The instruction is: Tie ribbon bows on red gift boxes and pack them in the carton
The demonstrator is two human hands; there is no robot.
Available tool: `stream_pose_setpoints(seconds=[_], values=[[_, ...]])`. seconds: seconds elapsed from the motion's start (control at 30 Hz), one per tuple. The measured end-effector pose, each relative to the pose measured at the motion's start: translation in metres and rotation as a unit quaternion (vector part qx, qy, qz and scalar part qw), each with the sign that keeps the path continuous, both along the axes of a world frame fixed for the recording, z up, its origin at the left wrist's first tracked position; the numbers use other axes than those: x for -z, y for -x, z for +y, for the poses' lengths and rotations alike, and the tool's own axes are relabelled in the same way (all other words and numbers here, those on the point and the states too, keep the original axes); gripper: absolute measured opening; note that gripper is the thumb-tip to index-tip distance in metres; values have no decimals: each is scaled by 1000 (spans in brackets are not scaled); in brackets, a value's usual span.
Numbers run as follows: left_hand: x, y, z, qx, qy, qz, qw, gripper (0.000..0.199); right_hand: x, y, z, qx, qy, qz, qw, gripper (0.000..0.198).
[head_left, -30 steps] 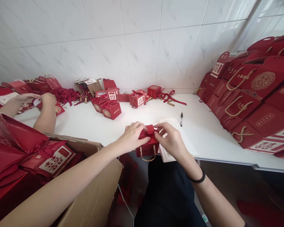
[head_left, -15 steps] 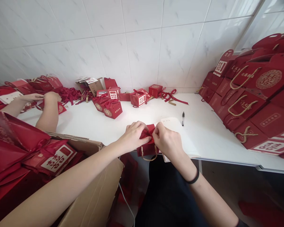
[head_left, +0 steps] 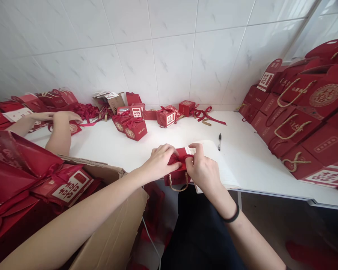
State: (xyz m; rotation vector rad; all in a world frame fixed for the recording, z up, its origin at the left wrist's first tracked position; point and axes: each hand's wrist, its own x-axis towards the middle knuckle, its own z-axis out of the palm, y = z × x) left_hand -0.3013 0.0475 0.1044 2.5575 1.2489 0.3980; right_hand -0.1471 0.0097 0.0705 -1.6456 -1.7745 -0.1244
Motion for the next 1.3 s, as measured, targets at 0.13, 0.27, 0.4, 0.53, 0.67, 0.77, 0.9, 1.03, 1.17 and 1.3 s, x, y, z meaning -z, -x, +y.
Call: stream_pose_setpoints(seconds=[0.13,0.27,0.4,0.53,0.67,0.77,0.9,1.03,1.17,1.3], values=[[1,0,0,-1,-1,-10,1000,16,-7,-12,-20,-128,32,19,991,28],[2,1,1,2,1,-15,1000,18,-6,-31,-20,-181,105,184,961,34],[3,2,1,9,-1,-21,1000,19,11,-39,7,-115,266,331,898,53],[4,4,1,15,-2,-30,999,19,20,-34,23,-194,341,482,784,47],[4,4,3,2,14,-67,998,16,14,-30,23,-230,272,568,742,41],[5,3,6,-14,24,-98,995,21,9,-31,28,-221,244,572,751,42],[7,2,9,-15,22,-88,996,12,7,-31,42,-201,235,579,754,41],[7,2,10,-23,24,-73,997,9,8,-27,55,-177,237,580,759,39],[6,1,9,-33,29,-66,997,9,12,-24,52,-120,201,535,812,38],[6,1,9,-31,28,-73,996,9,13,-33,24,-128,70,444,884,35]])
